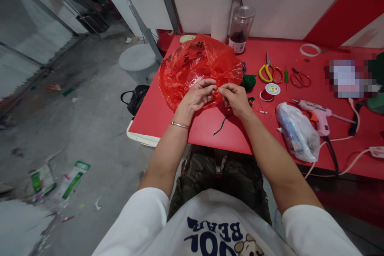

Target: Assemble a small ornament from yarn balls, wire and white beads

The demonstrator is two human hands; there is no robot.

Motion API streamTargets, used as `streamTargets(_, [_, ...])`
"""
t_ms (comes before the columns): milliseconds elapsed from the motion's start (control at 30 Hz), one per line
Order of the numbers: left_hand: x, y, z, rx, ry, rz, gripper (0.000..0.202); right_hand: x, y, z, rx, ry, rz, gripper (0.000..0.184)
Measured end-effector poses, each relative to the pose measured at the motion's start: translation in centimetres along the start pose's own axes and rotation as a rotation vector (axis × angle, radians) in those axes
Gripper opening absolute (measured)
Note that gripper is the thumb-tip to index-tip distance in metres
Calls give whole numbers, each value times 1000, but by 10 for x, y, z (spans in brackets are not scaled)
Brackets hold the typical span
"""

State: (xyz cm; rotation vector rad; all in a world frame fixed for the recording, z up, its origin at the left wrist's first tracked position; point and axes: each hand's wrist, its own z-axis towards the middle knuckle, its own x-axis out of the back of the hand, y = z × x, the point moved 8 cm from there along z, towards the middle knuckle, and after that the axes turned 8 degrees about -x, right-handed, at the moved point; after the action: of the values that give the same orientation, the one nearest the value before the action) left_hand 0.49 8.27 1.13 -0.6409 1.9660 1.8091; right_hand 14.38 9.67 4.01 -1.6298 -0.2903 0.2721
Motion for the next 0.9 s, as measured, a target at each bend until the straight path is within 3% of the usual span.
streamTargets(233, [-1,1,-1,0,9,8,24,1,0,0,-3,2,-8,33])
streamTargets(900, [1,3,2,-33,-13,0,23,-2,0,0,10,-21,37,23])
